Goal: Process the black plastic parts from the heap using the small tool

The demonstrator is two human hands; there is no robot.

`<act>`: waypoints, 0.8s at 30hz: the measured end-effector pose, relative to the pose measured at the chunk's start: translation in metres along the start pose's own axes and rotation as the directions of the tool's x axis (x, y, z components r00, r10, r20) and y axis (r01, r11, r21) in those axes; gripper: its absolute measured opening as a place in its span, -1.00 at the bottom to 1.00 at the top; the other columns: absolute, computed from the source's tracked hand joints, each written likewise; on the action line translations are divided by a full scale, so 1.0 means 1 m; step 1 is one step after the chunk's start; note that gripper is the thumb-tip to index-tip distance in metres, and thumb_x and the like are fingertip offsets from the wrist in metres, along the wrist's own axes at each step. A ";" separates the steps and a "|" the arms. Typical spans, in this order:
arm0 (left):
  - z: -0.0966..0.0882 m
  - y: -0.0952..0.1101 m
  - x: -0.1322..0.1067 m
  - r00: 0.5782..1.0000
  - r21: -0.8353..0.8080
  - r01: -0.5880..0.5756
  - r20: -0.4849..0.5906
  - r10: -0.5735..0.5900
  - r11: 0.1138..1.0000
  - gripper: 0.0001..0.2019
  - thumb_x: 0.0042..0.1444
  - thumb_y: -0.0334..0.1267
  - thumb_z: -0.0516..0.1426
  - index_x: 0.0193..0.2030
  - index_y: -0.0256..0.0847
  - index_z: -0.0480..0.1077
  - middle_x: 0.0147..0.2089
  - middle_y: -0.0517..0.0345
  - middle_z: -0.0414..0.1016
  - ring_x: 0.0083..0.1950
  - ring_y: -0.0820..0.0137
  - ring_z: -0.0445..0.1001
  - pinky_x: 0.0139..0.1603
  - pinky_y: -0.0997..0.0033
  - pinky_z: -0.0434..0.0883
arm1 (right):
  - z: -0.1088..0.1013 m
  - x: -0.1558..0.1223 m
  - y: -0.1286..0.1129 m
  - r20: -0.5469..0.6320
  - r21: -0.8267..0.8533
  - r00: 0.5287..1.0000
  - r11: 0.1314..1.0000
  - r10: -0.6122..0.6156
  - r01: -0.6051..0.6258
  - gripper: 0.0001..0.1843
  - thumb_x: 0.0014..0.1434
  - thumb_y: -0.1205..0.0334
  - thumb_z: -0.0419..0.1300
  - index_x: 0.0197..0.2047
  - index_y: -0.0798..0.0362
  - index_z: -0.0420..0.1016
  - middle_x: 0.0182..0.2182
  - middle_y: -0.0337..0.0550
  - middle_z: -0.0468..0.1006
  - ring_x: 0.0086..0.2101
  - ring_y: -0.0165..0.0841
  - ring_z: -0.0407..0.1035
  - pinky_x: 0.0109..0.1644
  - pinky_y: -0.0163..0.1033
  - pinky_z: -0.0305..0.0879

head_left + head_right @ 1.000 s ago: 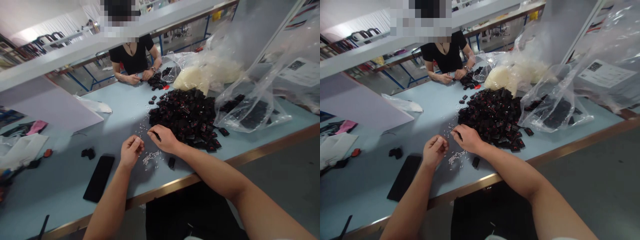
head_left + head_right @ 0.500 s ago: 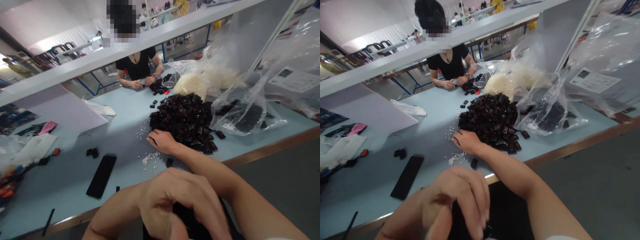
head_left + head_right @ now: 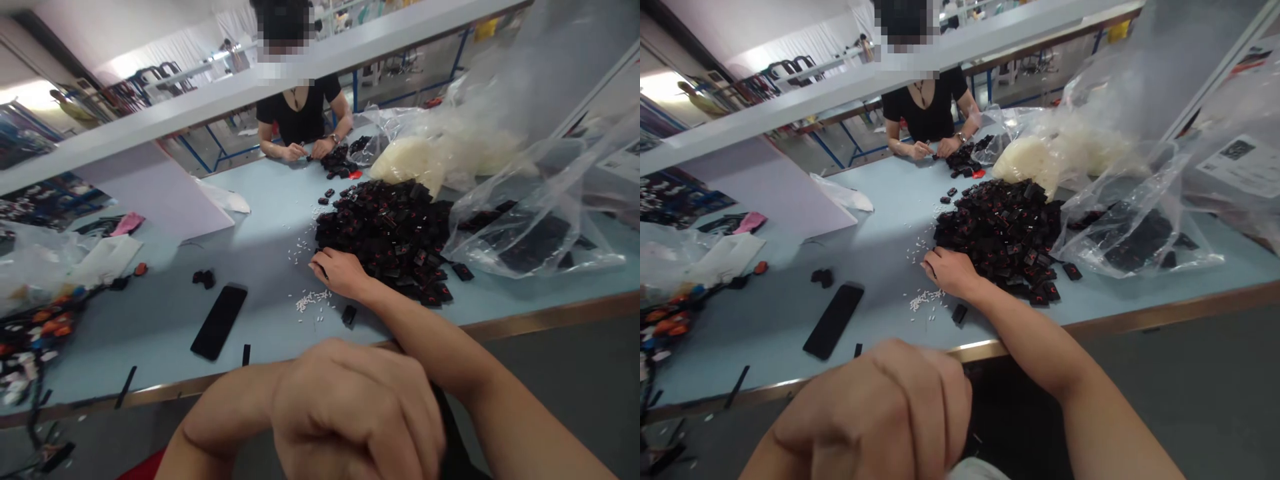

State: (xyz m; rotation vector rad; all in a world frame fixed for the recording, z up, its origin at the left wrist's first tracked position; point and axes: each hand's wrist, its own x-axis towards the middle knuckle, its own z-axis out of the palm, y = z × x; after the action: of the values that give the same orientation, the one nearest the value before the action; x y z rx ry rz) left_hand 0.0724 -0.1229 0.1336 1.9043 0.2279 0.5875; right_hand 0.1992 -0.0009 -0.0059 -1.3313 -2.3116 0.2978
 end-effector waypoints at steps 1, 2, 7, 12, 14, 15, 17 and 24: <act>-0.005 -0.006 0.004 0.998 -0.132 -0.040 -0.054 0.033 0.991 -0.76 0.23 0.02 0.13 -0.42 0.04 0.41 -0.43 0.13 0.60 -0.40 0.28 0.57 -0.40 0.27 0.50 | -0.001 0.000 0.000 0.000 -0.001 1.000 1.000 0.004 -0.004 -0.61 0.43 0.09 -0.09 -0.03 0.03 0.52 -0.17 -0.05 0.56 -0.23 -0.29 0.43 -0.31 -0.27 0.12; -0.012 -0.016 0.006 0.986 -0.149 -0.055 -0.165 0.030 0.987 -0.78 0.20 -0.03 0.19 -0.43 0.00 0.41 -0.45 0.12 0.58 -0.39 0.28 0.56 -0.36 0.28 0.50 | -0.001 -0.001 0.000 -0.003 -0.004 1.000 1.000 0.010 -0.010 -0.61 0.43 0.09 -0.10 -0.03 0.03 0.52 -0.16 -0.05 0.56 -0.23 -0.28 0.44 -0.32 -0.27 0.12; -0.101 -0.089 -0.046 0.561 0.265 0.695 -0.782 -0.273 0.669 -0.77 0.23 -0.16 0.13 -0.08 -0.22 0.51 -0.14 -0.08 0.57 -0.14 0.16 0.54 -0.05 0.15 0.43 | -0.002 -0.003 -0.002 0.015 -0.025 1.000 1.000 0.011 -0.010 -0.61 0.43 0.11 -0.09 -0.02 0.04 0.53 -0.17 -0.02 0.56 -0.23 -0.26 0.44 -0.34 -0.26 0.11; -0.189 -0.133 -0.144 0.192 0.207 0.972 -0.972 -0.139 -0.110 -0.46 0.22 -0.23 0.08 0.31 -0.42 0.21 0.41 -0.47 0.07 0.40 -0.23 0.09 0.29 -0.13 0.13 | 0.000 -0.004 -0.004 0.037 -0.053 0.999 0.998 -0.012 0.014 -0.62 0.42 0.13 -0.08 -0.04 0.06 0.53 -0.17 -0.01 0.55 -0.25 -0.27 0.44 -0.35 -0.25 0.09; -0.205 -0.137 -0.173 0.021 0.065 0.975 -0.979 -0.204 -0.213 -0.38 0.25 -0.11 0.04 0.36 -0.43 0.12 0.43 -0.55 -0.01 0.39 -0.30 0.07 0.25 -0.19 0.13 | 0.001 -0.003 -0.004 0.037 -0.061 0.999 0.998 -0.020 0.022 -0.64 0.41 0.14 -0.07 -0.05 0.06 0.53 -0.17 -0.02 0.56 -0.26 -0.28 0.43 -0.36 -0.25 0.08; -0.210 -0.138 -0.183 -0.013 0.041 0.975 -0.971 -0.237 -0.220 -0.38 0.26 -0.07 0.03 0.34 -0.46 0.16 0.38 -0.61 0.06 0.35 -0.33 0.13 0.22 -0.22 0.15 | 0.001 -0.003 -0.004 0.038 -0.063 0.999 0.998 -0.022 0.024 -0.64 0.41 0.14 -0.07 -0.06 0.06 0.53 -0.18 -0.02 0.56 -0.27 -0.28 0.43 -0.36 -0.25 0.07; -0.218 -0.139 -0.196 -0.024 0.040 0.976 -0.956 -0.292 -0.214 -0.45 0.26 -0.05 0.02 0.25 -0.42 0.28 0.24 -0.59 0.29 0.29 -0.31 0.23 0.16 -0.23 0.19 | 0.001 -0.003 -0.004 0.042 -0.066 0.999 0.997 -0.024 0.027 -0.64 0.41 0.14 -0.07 -0.05 0.06 0.53 -0.18 -0.03 0.56 -0.29 -0.28 0.42 -0.37 -0.25 0.06; -0.227 -0.146 -0.196 0.080 0.102 0.993 -0.945 -0.316 -0.056 -0.69 0.24 -0.24 0.03 -0.02 -0.45 0.41 0.00 -0.51 0.41 0.11 -0.22 0.39 0.03 -0.08 0.30 | 0.000 0.000 -0.001 0.057 -0.059 0.998 0.998 0.000 0.003 -0.62 0.42 0.13 -0.09 -0.04 0.05 0.53 -0.17 -0.01 0.55 -0.28 -0.29 0.42 -0.35 -0.26 0.09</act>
State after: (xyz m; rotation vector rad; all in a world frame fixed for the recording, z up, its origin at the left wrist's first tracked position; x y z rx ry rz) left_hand -0.1926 0.0388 0.0118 1.7050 2.5010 0.2802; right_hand 0.1984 -0.0021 -0.0053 -1.3658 -2.3855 0.2718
